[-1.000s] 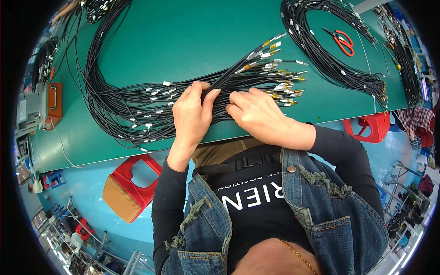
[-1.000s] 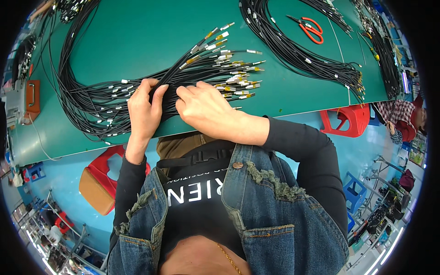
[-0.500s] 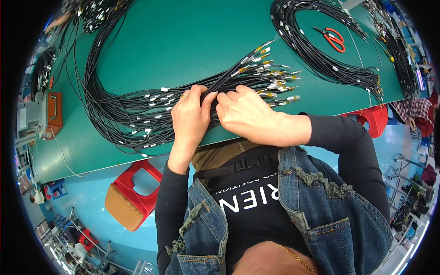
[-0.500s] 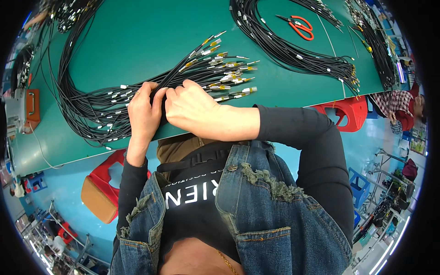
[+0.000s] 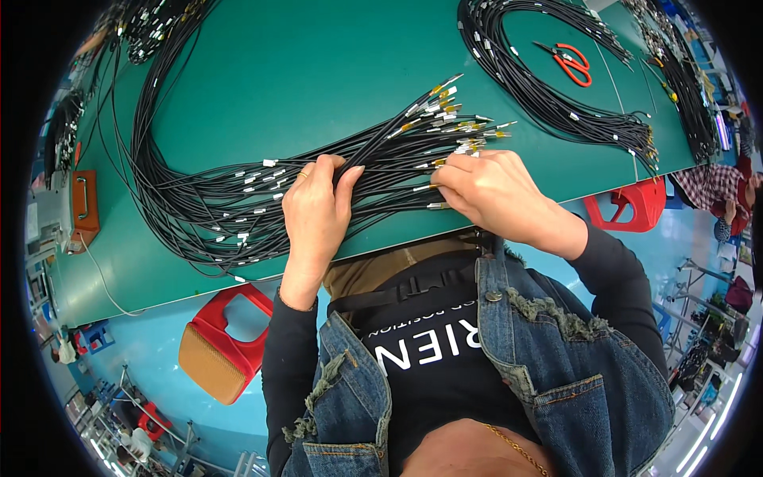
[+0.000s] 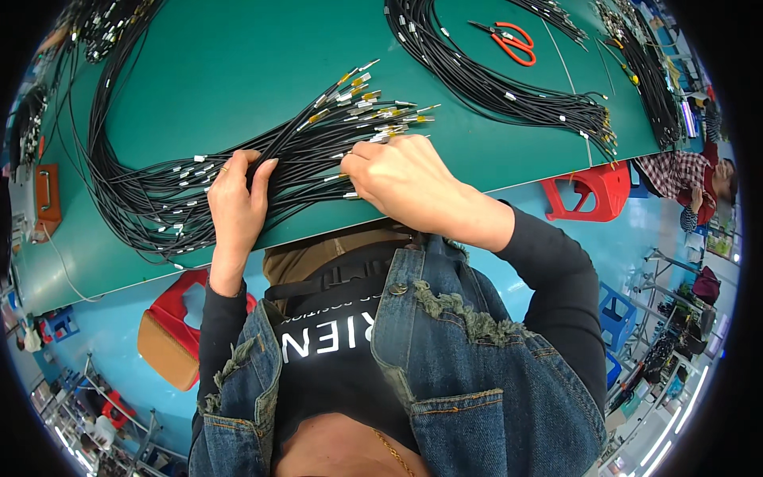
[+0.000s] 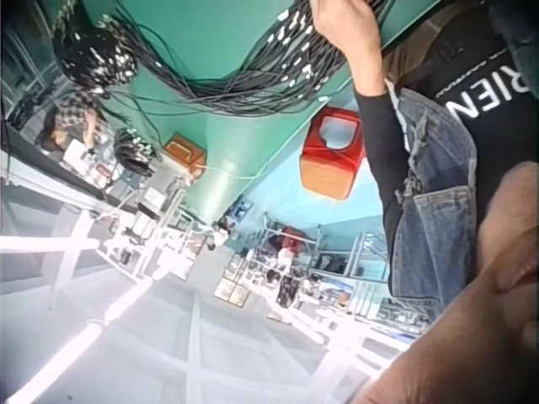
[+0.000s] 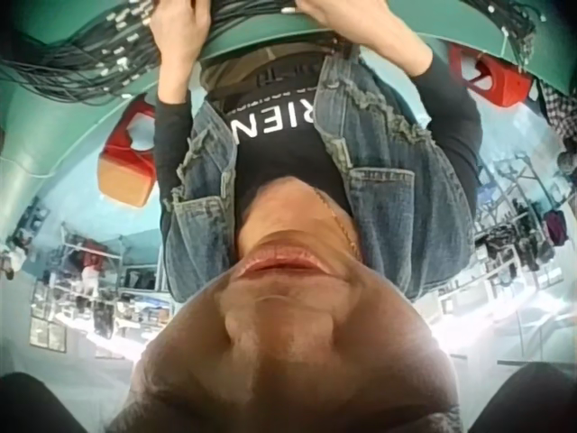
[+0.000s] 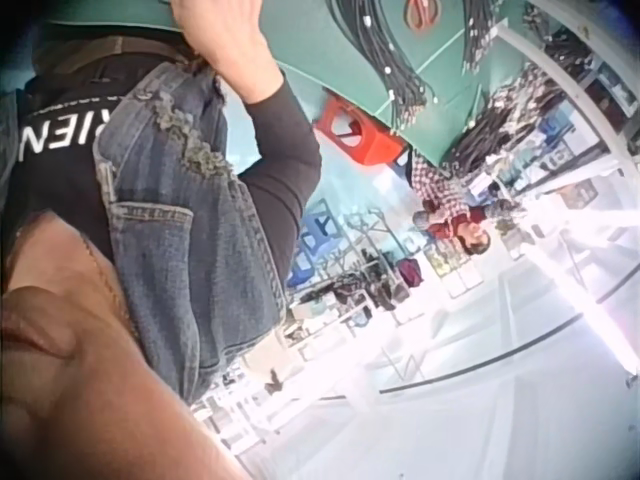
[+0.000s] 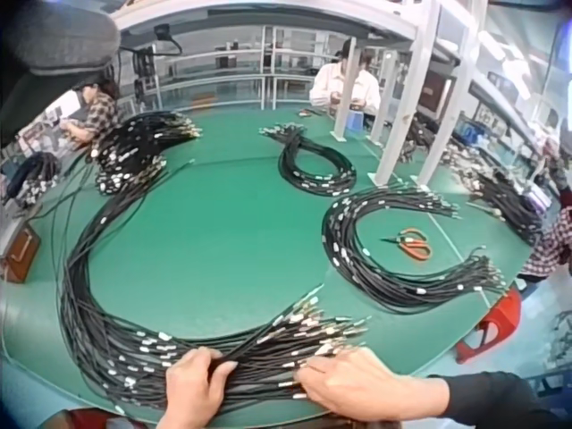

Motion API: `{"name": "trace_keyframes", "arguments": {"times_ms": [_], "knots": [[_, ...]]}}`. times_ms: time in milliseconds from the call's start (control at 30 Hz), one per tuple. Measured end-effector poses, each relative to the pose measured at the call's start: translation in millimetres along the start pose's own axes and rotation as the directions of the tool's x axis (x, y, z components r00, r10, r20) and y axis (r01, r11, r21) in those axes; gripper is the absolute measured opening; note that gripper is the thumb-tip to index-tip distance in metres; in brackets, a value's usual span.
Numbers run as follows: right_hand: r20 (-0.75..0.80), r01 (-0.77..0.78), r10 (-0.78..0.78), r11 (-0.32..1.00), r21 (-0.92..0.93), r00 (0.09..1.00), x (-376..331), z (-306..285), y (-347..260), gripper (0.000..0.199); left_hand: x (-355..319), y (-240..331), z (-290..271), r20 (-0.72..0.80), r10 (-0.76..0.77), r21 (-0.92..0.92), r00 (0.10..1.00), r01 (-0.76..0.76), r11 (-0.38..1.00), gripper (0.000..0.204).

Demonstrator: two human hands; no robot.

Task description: The person separates and aligns cables on the workbench, gathers them into a bundle, and straightens the loose wire ends by hand.

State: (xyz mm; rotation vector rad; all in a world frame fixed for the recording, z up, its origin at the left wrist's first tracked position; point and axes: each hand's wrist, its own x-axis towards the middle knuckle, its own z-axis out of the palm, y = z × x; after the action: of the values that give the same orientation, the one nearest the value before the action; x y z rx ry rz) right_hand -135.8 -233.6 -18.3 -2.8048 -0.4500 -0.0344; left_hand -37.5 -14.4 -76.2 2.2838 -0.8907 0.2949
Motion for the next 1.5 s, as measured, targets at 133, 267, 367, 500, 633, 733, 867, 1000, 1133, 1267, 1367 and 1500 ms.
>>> {"name": "trace_keyframes", "arguments": {"times_ms": [133,267,367,500,633,733,867,1000,1133,1267,1367,1500], "knots": [[-0.001,-0.103,0.11,0.935,0.339,0.994,4,1,-2,0.013,0,1,-1,-0.002,0.0,-0.013,1.0,0.0,1.0,0.018],[-0.057,-0.084,0.115,0.916,0.393,0.992,6,10,0,0.014,0,4,-2,-0.002,0.01,-0.023,1.0,-0.01,1.0,0.018],[-0.108,-0.093,0.166,0.865,0.493,0.98,3,10,2,0.013,2,8,-10,-0.002,0.107,-0.022,0.994,-0.107,0.994,0.021],[-0.029,-0.27,0.345,0.782,0.562,0.938,-4,-5,13,0.011,3,15,-30,0.164,0.115,0.04,0.98,-0.123,0.992,0.027],[-0.235,-0.175,0.286,0.899,0.402,0.929,-15,20,14,0.011,6,12,-8,0.273,0.265,0.091,0.925,-0.299,0.95,0.039],[-0.261,-0.175,0.307,0.887,0.428,0.915,-20,21,16,0.012,9,15,-13,0.307,0.271,0.04,0.912,-0.296,0.954,0.051],[-0.089,-0.384,0.534,0.704,0.598,0.841,-27,-4,29,0.014,15,23,-14,0.357,0.244,0.07,0.902,-0.286,0.956,0.072],[-0.133,-0.43,0.628,0.657,0.62,0.767,-36,-16,62,0.017,20,22,-15,0.456,0.26,0.139,0.851,-0.357,0.924,0.087],[-0.226,-0.39,0.578,0.742,0.545,0.784,-46,-6,82,0.018,32,31,-19,0.57,0.244,0.134,0.784,-0.382,0.914,0.086],[-0.181,-0.358,0.569,0.7,0.618,0.802,-48,12,80,0.019,43,34,-21,0.635,0.21,0.109,0.744,-0.355,0.929,0.075],[-0.105,-0.35,0.559,0.644,0.681,0.823,-48,9,81,0.02,48,35,-18,0.647,0.203,0.093,0.735,-0.341,0.935,0.066],[-0.063,-0.315,0.517,0.609,0.728,0.854,-61,-3,83,0.024,53,41,-8,0.622,0.261,0.019,0.738,-0.347,0.938,0.046]]}}
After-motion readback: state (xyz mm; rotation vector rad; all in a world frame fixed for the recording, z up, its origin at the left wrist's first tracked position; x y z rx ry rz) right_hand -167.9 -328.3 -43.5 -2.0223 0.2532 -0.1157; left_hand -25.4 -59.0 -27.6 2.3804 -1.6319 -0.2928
